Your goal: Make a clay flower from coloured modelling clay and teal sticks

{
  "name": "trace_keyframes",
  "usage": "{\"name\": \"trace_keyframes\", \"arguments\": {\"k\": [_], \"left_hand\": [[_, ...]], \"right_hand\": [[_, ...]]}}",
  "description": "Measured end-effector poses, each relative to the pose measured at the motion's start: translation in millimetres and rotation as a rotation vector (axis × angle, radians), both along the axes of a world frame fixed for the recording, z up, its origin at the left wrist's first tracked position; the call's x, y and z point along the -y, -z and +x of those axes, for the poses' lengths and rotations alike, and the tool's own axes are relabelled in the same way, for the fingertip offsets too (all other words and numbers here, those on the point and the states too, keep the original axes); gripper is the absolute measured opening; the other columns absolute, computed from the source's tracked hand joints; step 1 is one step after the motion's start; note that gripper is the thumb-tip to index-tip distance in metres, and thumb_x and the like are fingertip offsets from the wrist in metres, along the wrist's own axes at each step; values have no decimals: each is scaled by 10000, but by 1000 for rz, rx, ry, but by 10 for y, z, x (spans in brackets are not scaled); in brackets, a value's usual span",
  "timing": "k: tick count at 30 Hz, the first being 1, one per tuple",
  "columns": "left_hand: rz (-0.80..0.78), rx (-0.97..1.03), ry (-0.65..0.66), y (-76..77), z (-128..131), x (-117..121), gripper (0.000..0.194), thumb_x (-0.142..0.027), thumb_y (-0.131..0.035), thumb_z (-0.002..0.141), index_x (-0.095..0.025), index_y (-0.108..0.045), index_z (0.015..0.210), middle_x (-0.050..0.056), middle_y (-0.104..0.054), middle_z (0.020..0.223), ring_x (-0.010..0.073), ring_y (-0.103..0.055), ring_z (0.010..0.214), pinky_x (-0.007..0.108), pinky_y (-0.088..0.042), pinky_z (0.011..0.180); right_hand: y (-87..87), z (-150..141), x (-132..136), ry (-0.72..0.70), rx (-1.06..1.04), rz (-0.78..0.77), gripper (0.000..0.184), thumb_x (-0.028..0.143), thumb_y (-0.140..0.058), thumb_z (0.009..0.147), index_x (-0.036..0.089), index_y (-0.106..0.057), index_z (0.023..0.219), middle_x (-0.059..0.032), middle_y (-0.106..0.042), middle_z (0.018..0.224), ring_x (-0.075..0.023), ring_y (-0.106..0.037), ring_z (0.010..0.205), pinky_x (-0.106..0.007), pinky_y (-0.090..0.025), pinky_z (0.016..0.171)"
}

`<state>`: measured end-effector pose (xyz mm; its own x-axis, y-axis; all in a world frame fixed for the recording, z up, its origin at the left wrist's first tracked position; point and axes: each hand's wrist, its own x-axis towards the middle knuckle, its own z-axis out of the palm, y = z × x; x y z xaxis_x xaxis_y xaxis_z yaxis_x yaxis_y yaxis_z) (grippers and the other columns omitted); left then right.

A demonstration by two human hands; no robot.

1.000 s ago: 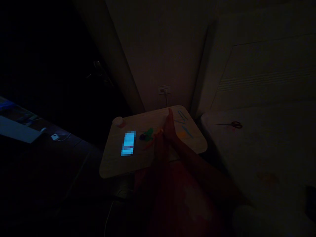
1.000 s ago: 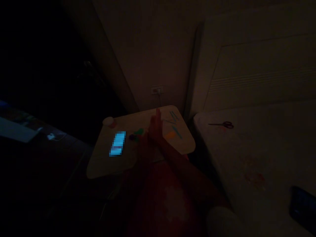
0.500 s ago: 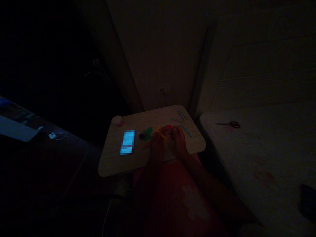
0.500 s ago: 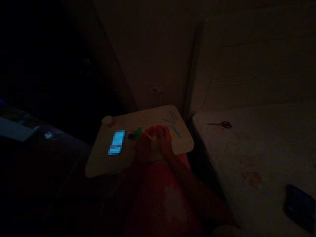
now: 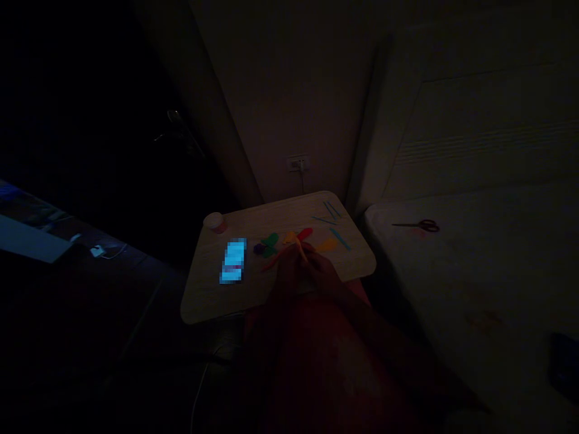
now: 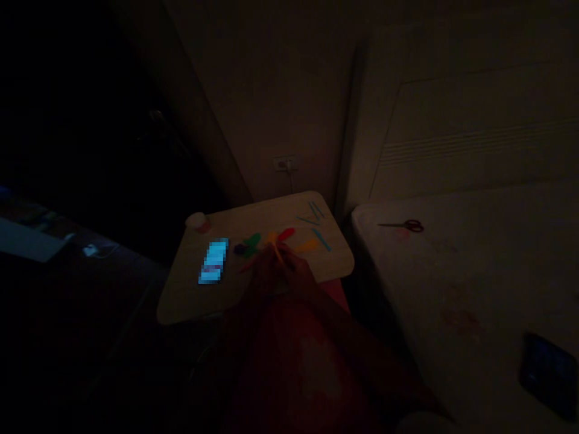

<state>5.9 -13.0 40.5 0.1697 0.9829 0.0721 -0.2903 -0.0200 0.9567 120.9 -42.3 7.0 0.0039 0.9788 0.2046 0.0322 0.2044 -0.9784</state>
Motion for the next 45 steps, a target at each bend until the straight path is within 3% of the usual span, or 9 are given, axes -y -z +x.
{"name": "trace_keyframes", "arguments": {"k": [5, 9, 13, 20, 25, 31, 36, 41, 45], "left_hand": [[-6, -77, 9, -11, 26, -10, 348, -445, -641, 900, -159, -733, 726, 82, -714, 776, 191, -640, 747, 300, -521, 734], [-23, -94, 6, -56, 25, 23, 311, -385, -676, 887, -156, -704, 680, 86, -717, 763, 189, -629, 723, 306, -524, 713], [-16, -44, 11, -86, -5, 65, 229, -383, -741, 836, -174, -707, 750, 84, -721, 815, 195, -628, 750, 293, -532, 690], [-175, 363, 76, -25, 56, -16, 290, -432, -703, 868, -176, -628, 754, 9, -593, 700, 130, -576, 665, 284, -523, 752], [-295, 543, 68, -159, 36, -39, 420, -512, -549, 967, -192, -523, 696, -15, -458, 641, 120, -465, 581, 276, -476, 639], [-318, 685, 73, -247, -76, -20, 565, -639, -409, 984, -201, -402, 628, -9, -407, 643, 120, -407, 559, 268, -382, 534], [-309, 670, 74, -198, -131, -15, 655, -675, -353, 987, -208, -245, 542, -41, -213, 512, 99, -232, 440, 270, -240, 437], [-327, 600, 108, -240, -70, 26, 621, -690, -418, 966, -209, -331, 582, -56, -219, 486, 98, -199, 422, 263, -220, 430], [-302, 633, 145, -262, 2, 56, 541, -607, -456, 985, -209, -384, 626, -35, -330, 547, 114, -322, 474, 262, -322, 486]], "right_hand": [[-20, -13, 23, 31, -7, -5, 434, 602, -596, 881, 209, -739, 765, -77, -706, 784, -241, -634, 755, -358, -526, 682], [-59, -4, 38, 39, -47, 57, 390, 565, -613, 874, 207, -752, 804, -94, -733, 941, -257, -658, 923, -375, -532, 812], [-39, 16, 24, 2, -22, 20, 429, 569, -611, 866, 187, -702, 693, -54, -657, 730, -193, -589, 704, -303, -489, 656], [25, 33, 4, -26, 97, 4, 501, 632, -558, 876, 188, -589, 646, -2, -528, 604, -134, -436, 586, -250, -352, 534], [32, 30, 10, -14, 131, -10, 467, 597, -633, 827, 196, -522, 614, 23, -470, 585, -115, -376, 570, -247, -293, 527], [-24, 63, 15, -15, 115, 18, 461, 576, -547, 898, 194, -528, 641, 21, -481, 615, -123, -406, 601, -252, -319, 560], [-42, 85, 14, 89, 22, 12, 442, 549, -509, 941, 197, -552, 677, 18, -495, 628, -134, -440, 612, -256, -361, 578], [-53, 83, 22, 137, -5, 52, 373, 504, -508, 957, 201, -572, 751, 15, -519, 682, -148, -475, 662, -260, -396, 621], [-48, 77, 17, 187, -20, 86, 300, 468, -485, 968, 206, -585, 857, -8, -586, 785, -165, -529, 744, -269, -436, 687]]}}
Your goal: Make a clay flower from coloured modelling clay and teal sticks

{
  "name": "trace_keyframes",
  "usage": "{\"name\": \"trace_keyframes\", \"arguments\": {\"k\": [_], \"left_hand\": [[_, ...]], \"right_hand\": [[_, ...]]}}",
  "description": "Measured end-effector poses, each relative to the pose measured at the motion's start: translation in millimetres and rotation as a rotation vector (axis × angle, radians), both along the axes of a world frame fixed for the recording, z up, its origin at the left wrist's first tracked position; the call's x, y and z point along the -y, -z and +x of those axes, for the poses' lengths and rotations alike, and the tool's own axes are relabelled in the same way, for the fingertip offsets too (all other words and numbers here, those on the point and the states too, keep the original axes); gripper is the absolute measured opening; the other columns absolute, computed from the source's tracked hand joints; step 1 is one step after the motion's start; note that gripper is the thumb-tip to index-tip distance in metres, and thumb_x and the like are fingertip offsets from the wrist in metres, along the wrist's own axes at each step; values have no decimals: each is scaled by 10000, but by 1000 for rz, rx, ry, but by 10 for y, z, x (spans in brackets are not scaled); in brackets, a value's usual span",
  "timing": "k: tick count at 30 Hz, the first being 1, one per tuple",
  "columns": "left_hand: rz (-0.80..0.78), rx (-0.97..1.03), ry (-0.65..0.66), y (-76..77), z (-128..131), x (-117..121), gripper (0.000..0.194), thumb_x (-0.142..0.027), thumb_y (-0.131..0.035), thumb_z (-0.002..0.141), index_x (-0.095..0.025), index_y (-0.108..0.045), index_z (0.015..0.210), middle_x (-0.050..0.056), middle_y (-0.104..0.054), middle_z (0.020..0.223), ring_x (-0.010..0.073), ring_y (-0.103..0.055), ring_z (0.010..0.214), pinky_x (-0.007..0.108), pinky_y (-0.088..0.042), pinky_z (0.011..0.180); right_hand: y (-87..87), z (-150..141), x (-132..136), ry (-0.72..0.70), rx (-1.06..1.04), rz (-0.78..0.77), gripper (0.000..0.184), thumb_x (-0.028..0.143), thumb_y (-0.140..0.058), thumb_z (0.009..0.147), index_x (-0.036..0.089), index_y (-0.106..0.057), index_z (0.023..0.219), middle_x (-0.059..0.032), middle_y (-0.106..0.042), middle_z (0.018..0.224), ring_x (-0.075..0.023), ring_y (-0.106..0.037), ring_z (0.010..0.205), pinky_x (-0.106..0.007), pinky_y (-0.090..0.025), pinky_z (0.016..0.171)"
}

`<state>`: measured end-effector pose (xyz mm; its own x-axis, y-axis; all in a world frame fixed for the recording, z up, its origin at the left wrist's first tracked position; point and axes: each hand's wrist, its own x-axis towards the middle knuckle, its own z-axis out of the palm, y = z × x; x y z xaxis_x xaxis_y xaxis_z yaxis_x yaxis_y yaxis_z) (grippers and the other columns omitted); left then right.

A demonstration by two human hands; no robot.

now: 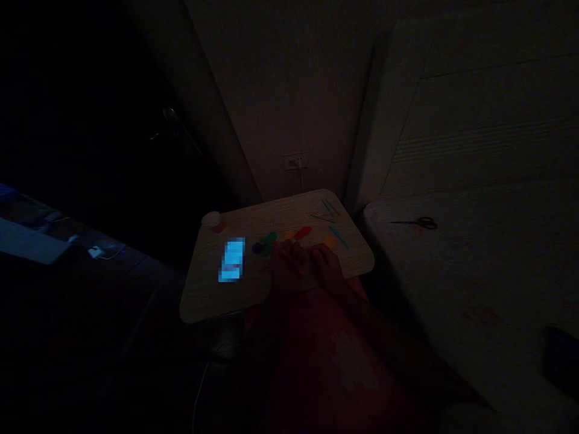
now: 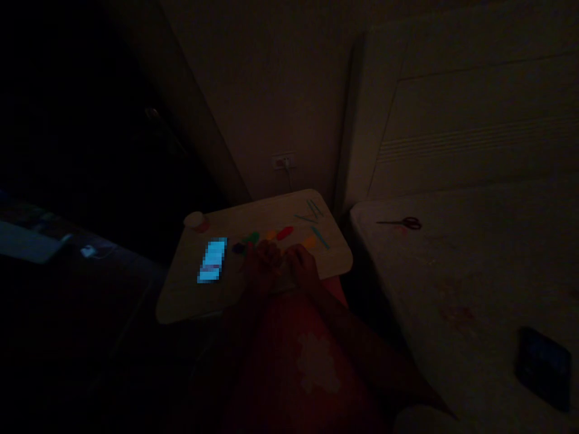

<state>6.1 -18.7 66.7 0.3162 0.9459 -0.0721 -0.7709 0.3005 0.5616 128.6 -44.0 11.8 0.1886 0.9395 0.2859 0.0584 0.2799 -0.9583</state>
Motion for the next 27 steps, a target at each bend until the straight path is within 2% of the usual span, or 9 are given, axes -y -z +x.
{"name": "trace_keyframes", "arguments": {"k": [3, 5, 8, 10, 13, 17, 21, 24, 27], "left_hand": [[-9, 39, -25, 24, 31, -13, 464, -504, -450, 1012, -203, -422, 661, -16, -404, 616, 127, -426, 548, 270, -404, 560], [-7, 34, -63, 58, 42, -44, 424, -433, -450, 1021, -200, -428, 668, -14, -420, 630, 125, -442, 558, 266, -412, 561], [14, -37, -111, 122, 51, -101, 420, -405, -463, 1013, -199, -419, 649, -17, -420, 607, 117, -427, 529, 250, -408, 534], [43, -119, -142, 163, 53, -122, 407, -387, -498, 995, -196, -429, 642, -12, -447, 612, 115, -457, 544, 239, -429, 553], [85, -278, -174, 214, 49, -113, 264, -307, -576, 955, -187, -547, 722, 14, -571, 718, 133, -567, 664, 252, -495, 665], [96, -423, -182, 272, 48, -73, 78, -231, -662, 909, -188, -652, 845, 50, -675, 853, 172, -646, 816, 290, -524, 795], [94, -436, -167, 324, 71, -69, 164, -317, -729, 875, -179, -671, 810, 46, -681, 812, 174, -649, 778, 290, -518, 731], [96, -444, -173, 358, 81, -79, 249, -386, -789, 815, -166, -676, 791, 29, -680, 791, 143, -631, 710, 261, -501, 668], [103, -458, -200, 390, 72, -85, 329, -446, -836, 744, -157, -685, 792, 16, -682, 773, 121, -617, 678, 237, -489, 641]], "right_hand": [[10, 1, 8, -32, 80, -1, 282, 473, -508, 953, 213, -566, 860, -12, -599, 793, -170, -540, 739, -270, -433, 672], [14, -1, 23, -70, 223, -26, 280, 480, -571, 921, 214, -560, 836, -3, -594, 760, -162, -521, 686, -266, -398, 630], [21, -10, 44, -88, 473, -55, 284, 475, -619, 905, 209, -579, 815, -8, -612, 740, -153, -503, 644, -265, -350, 609], [32, -15, 48, -97, 550, -44, 295, 471, -568, 947, 207, -599, 817, -27, -643, 765, -160, -526, 660, -269, -355, 624], [51, -7, 43, -100, 508, 4, 300, 445, -492, 992, 205, -636, 883, -58, -692, 847, -182, -584, 731, -279, -399, 672], [35, 12, 43, -57, 376, 28, 297, 441, -498, 990, 204, -661, 919, -94, -731, 956, -212, -635, 816, -306, -459, 743], [-8, 14, 47, -78, 270, 23, 328, 434, -480, 1001, 215, -696, 1115, -115, -714, 1232, -242, -671, 1038, -349, -497, 896], [5, 19, 39, -109, 263, -17, 425, 445, -488, 988, 227, -645, 1318, -110, -711, 1260, -256, -665, 1119, -384, -499, 970], [51, 28, 27, -177, 291, -50, 461, 488, -515, 966, 236, -662, 1324, -108, -726, 1236, -286, -658, 1156, -413, -504, 986]]}}
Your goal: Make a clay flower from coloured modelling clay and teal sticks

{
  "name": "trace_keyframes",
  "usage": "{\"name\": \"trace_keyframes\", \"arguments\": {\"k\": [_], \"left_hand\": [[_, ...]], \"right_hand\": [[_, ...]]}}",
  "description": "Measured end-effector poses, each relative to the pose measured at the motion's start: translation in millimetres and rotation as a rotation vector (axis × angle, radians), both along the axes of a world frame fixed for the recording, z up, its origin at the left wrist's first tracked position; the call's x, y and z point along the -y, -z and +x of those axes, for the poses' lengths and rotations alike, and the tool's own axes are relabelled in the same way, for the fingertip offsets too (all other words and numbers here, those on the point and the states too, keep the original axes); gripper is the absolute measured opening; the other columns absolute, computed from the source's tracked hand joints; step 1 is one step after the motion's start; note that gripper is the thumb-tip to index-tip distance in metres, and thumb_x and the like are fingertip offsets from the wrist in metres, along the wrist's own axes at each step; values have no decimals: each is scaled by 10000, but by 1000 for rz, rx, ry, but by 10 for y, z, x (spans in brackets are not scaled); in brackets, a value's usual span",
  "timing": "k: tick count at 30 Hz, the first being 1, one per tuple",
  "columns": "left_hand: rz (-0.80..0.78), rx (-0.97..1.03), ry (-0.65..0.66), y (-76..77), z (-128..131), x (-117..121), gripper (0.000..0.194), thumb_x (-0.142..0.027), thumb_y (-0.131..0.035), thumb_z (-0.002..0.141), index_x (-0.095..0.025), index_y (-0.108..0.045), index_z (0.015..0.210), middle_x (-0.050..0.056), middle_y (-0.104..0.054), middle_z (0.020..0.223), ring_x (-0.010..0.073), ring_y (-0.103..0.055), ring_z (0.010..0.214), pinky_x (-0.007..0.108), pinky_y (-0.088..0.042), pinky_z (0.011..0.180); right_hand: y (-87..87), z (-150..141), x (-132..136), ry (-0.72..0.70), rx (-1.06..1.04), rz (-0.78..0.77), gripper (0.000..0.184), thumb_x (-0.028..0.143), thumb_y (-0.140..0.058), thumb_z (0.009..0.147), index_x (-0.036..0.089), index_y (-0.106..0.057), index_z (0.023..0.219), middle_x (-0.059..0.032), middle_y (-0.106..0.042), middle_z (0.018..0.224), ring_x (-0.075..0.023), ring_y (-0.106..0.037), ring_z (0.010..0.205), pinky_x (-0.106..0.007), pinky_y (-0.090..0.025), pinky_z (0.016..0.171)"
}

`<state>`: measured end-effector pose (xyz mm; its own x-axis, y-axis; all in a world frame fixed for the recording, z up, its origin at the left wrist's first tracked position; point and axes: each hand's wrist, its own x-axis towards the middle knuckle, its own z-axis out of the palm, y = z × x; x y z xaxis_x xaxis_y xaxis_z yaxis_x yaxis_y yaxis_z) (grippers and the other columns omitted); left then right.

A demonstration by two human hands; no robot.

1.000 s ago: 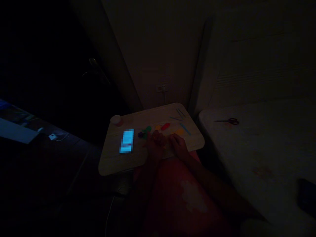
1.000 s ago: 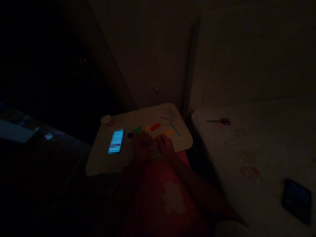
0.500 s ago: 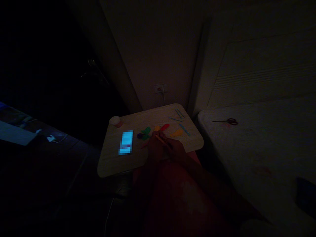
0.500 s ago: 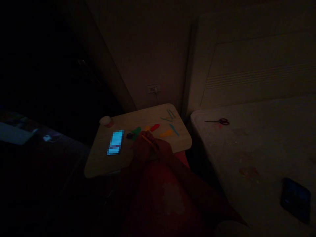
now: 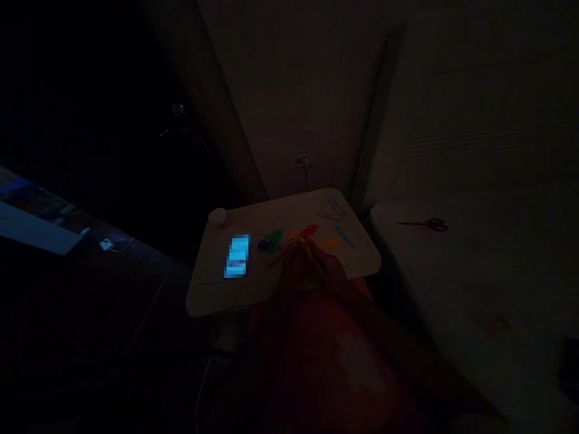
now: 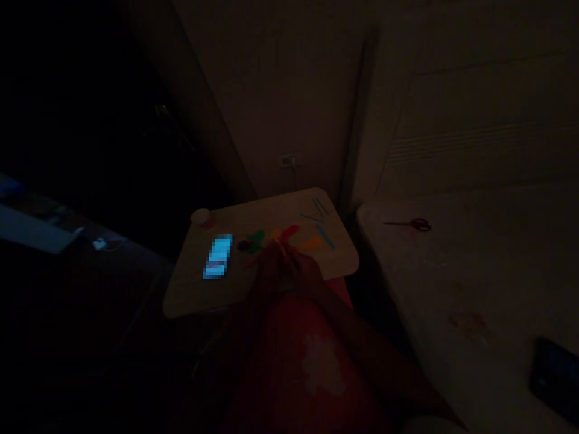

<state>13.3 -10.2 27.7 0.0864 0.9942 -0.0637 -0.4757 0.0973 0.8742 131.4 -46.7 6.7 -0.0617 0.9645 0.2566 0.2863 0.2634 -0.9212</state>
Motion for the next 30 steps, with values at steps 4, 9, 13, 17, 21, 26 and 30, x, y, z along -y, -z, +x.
{"name": "trace_keyframes", "arguments": {"k": [4, 9, 13, 17, 21, 26, 30], "left_hand": [[2, -21, 8, 23, -21, -2, 414, -510, -857, 690, -140, -701, 793, 33, -694, 756, 132, -629, 681, 242, -499, 640], [-48, 42, -7, -4, -8, 7, 386, -477, -857, 695, -148, -689, 805, 33, -698, 728, 141, -641, 652, 255, -502, 629], [-52, 51, -20, -51, -1, 13, 347, -460, -827, 725, -159, -672, 800, 37, -698, 720, 155, -649, 660, 266, -495, 636], [136, -127, -54, -92, -109, 25, 249, -419, -761, 793, -174, -725, 824, 74, -737, 882, 192, -660, 833, 291, -502, 760], [352, -472, -19, -81, -324, 81, 28, -221, -767, 751, -215, -755, 776, 46, -721, 843, 216, -628, 855, 333, -475, 879], [542, -732, 41, 16, -499, 156, 107, -191, -693, 810, -245, -761, 873, 63, -723, 935, 254, -621, 950, 423, -436, 1009], [620, -897, 45, 89, -556, 168, 146, -170, -669, 830, -258, -746, 917, 67, -708, 969, 275, -599, 1020, 472, -402, 1070]], "right_hand": [[27, 5, -8, -41, -49, -18, 428, 548, -544, 941, 224, -754, 1126, -97, -768, 1053, -292, -689, 1029, -389, -538, 880], [9, 5, -12, -65, -51, -12, 447, 549, -518, 946, 185, -728, 795, -52, -689, 738, -214, -625, 731, -301, -478, 681], [1, 14, -22, -83, -14, -7, 458, 525, -509, 958, 180, -647, 690, -13, -609, 655, -159, -521, 625, -265, -384, 596], [-35, 88, -5, 6, 47, 55, 373, 453, -505, 990, 181, -696, 820, -37, -670, 770, -181, -585, 718, -282, -429, 674], [-54, 213, 52, 76, 272, 151, 314, 361, -473, 1021, 193, -738, 1035, -100, -719, 999, -232, -632, 942, -348, -467, 869], [24, 268, 68, 105, 507, 203, 241, 312, -565, 978, 193, -759, 1059, -132, -676, 1065, -276, -576, 1058, -393, -476, 928], [47, 233, 54, 104, 497, 222, 252, 269, -596, 945, 188, -741, 1134, -137, -648, 1078, -282, -564, 1075, -406, -483, 945]]}}
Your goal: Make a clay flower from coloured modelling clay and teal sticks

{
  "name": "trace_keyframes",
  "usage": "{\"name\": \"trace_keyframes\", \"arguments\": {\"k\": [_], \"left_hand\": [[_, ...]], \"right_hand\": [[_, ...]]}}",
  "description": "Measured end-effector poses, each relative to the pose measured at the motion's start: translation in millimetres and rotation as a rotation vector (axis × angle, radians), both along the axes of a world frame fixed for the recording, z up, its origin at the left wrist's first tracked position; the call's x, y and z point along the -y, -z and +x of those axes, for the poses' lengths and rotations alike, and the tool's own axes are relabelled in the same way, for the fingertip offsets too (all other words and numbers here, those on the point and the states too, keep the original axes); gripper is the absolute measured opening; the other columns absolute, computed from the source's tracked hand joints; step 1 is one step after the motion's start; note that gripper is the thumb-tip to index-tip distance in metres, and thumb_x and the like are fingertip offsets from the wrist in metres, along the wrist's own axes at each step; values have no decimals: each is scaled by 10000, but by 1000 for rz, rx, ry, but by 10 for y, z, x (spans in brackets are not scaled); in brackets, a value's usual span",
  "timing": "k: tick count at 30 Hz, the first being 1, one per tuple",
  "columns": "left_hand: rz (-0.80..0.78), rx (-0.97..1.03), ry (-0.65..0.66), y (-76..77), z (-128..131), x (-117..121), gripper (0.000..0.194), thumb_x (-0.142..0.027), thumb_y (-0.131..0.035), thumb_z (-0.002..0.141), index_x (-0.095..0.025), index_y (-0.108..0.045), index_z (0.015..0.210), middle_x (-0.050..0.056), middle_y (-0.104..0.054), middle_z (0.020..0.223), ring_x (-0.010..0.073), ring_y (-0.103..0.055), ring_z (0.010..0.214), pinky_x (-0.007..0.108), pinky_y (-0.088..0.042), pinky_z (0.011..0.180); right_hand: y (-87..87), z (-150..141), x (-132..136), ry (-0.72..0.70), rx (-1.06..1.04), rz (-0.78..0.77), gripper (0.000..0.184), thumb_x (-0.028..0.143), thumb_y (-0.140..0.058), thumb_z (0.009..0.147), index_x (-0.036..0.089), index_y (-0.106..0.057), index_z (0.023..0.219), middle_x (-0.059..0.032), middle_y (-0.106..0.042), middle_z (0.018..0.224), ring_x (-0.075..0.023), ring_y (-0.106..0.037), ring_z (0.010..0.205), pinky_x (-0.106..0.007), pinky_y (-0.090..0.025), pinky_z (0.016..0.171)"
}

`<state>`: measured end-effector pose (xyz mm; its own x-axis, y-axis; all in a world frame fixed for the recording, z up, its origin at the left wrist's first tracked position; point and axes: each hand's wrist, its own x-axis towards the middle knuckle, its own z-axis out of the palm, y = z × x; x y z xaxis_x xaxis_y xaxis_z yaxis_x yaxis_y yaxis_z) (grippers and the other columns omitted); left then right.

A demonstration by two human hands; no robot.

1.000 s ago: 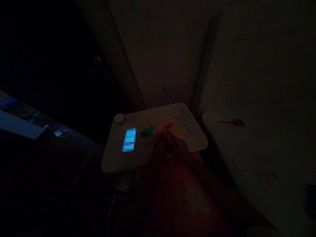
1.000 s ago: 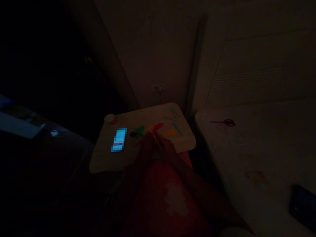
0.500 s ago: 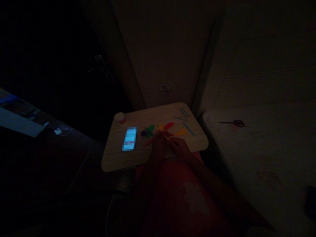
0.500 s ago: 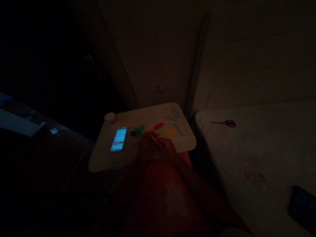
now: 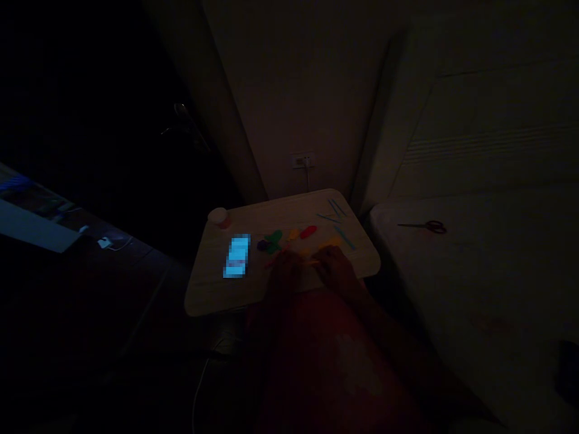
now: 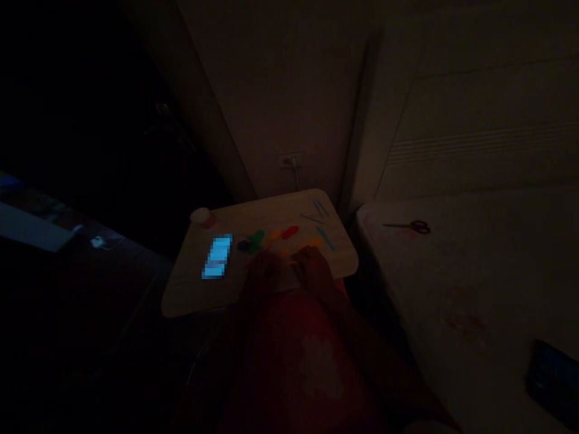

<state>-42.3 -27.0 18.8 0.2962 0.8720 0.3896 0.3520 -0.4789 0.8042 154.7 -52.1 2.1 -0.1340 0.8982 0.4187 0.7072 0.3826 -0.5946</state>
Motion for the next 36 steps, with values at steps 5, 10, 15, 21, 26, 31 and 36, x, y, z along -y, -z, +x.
{"name": "trace_keyframes", "arguments": {"k": [5, 10, 15, 21, 26, 31, 36], "left_hand": [[44, -121, -14, 30, -17, 7, 150, -172, -652, 855, -249, -725, 960, 74, -687, 1010, 286, -592, 1064, 485, -416, 1075], [86, -276, -47, 29, 0, -2, 201, -191, -650, 863, -241, -712, 1048, 91, -648, 1093, 308, -565, 1116, 505, -423, 1070], [119, -345, -13, 24, 11, -18, 137, -220, -643, 888, -240, -717, 1001, 98, -632, 1063, 306, -566, 1072, 482, -443, 1023], [129, -329, -10, 52, 3, -32, 171, -186, -597, 905, -236, -705, 1028, 88, -637, 1069, 287, -570, 1071, 465, -446, 1021], [123, -318, -10, 78, -5, -59, 164, -176, -602, 900, -236, -707, 1010, 87, -654, 1049, 294, -576, 1083, 478, -439, 1040], [149, -362, 3, 79, -2, -63, 156, -175, -589, 916, -210, -697, 1024, 93, -664, 1066, 287, -581, 1091, 478, -453, 1040], [168, -389, -34, 101, -8, -61, 176, -150, -575, 919, -194, -680, 1054, 84, -669, 1094, 268, -583, 1127, 472, -460, 1067]], "right_hand": [[-103, 105, -3, 116, -87, 46, 260, 265, -507, 965, 188, -706, 1113, -132, -636, 1077, -268, -578, 1055, -401, -471, 968], [-194, 447, -113, 569, 58, 41, 333, 327, -516, 938, 123, -634, 1173, -179, -614, 1147, -312, -542, 1094, -431, -428, 970], [-171, 578, -185, 662, 284, -154, 299, 342, -536, 945, 113, -672, 1079, -194, -628, 1076, -309, -594, 986, -384, -444, 819], [-119, 577, -237, 684, 332, -246, 306, 242, -412, 1008, 106, -686, 1017, -190, -654, 1030, -264, -645, 905, -345, -463, 754], [-168, 625, -263, 655, 387, -375, 343, 250, -396, 1023, 83, -694, 1047, -233, -657, 1050, -293, -675, 929, -355, -497, 730], [-218, 682, -270, 590, 435, -452, 308, 229, -419, 1008, 71, -675, 1075, -252, -653, 1075, -303, -676, 975, -358, -509, 762], [-193, 672, -276, 559, 285, -388, 293, 269, -368, 1025, 119, -611, 1091, -198, -680, 1036, -267, -652, 924, -339, -475, 761]]}}
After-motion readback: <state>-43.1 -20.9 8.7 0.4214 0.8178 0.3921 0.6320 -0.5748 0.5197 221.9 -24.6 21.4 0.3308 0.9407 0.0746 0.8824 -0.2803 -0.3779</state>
